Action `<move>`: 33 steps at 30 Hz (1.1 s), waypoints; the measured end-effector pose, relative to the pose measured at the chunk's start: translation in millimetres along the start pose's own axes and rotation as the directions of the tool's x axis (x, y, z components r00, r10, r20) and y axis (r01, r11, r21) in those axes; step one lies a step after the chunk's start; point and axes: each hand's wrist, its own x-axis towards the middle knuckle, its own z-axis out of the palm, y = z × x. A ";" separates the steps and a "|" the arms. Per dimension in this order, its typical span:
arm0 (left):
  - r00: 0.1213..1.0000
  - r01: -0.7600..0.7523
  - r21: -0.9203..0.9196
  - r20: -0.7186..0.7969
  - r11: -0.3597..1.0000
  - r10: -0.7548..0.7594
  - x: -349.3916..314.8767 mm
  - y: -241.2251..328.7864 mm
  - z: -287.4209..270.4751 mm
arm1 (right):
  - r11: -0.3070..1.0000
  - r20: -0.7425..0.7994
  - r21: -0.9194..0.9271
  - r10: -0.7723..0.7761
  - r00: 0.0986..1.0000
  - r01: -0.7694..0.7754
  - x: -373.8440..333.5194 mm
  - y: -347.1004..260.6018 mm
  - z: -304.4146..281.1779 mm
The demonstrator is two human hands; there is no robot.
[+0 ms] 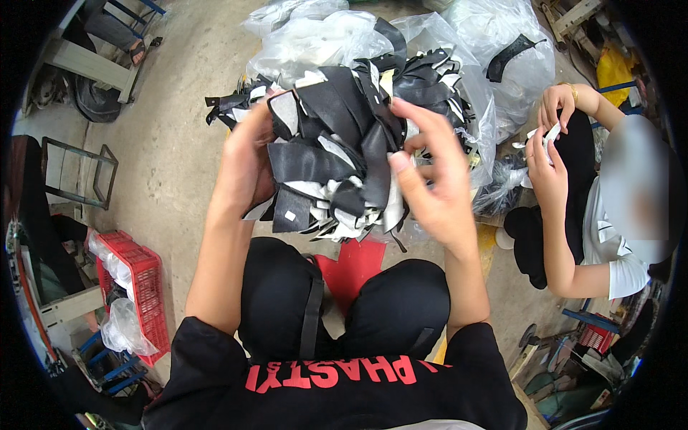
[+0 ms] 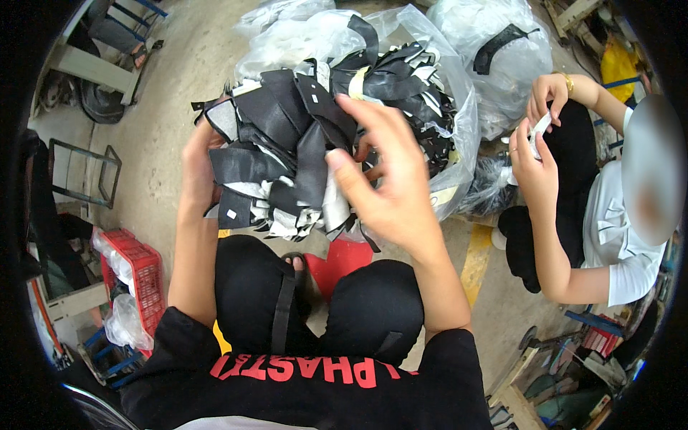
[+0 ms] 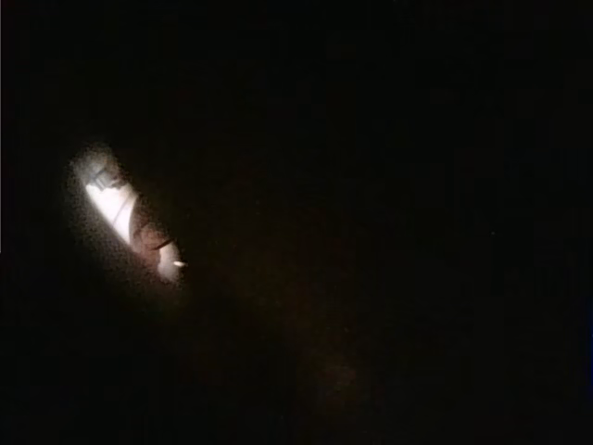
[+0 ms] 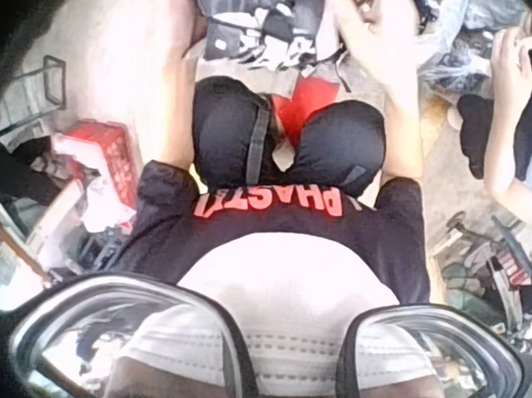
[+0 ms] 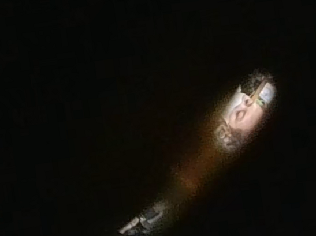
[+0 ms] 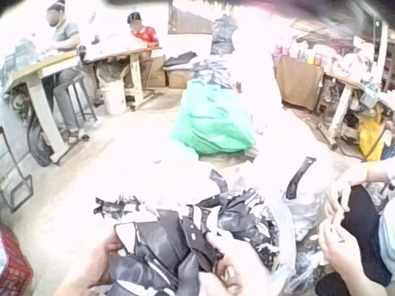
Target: The person sits on the floor and sorts black and white fabric straps from a large plastic bag. They repeatedly pick up bundles, separate individual straps, and place them back into the bag or onto their lap. Another person nearby also handles similar straps.
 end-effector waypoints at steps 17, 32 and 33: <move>0.947 0.073 0.279 -0.321 0.958 0.021 -4.8 -7.8 -2.4 | 0.994 -0.102 0.108 0.033 0.994 -0.022 11.4 9.2 41.0; 0.914 0.120 0.429 -0.399 0.896 0.069 12.9 -14.5 -14.6 | 0.919 0.148 0.297 -0.314 0.938 0.261 12.6 20.5 2.5; 0.925 0.113 0.443 -0.375 0.889 0.069 13.7 -14.4 -17.0 | 0.918 0.277 0.239 -0.375 0.885 0.315 14.8 19.0 -7.7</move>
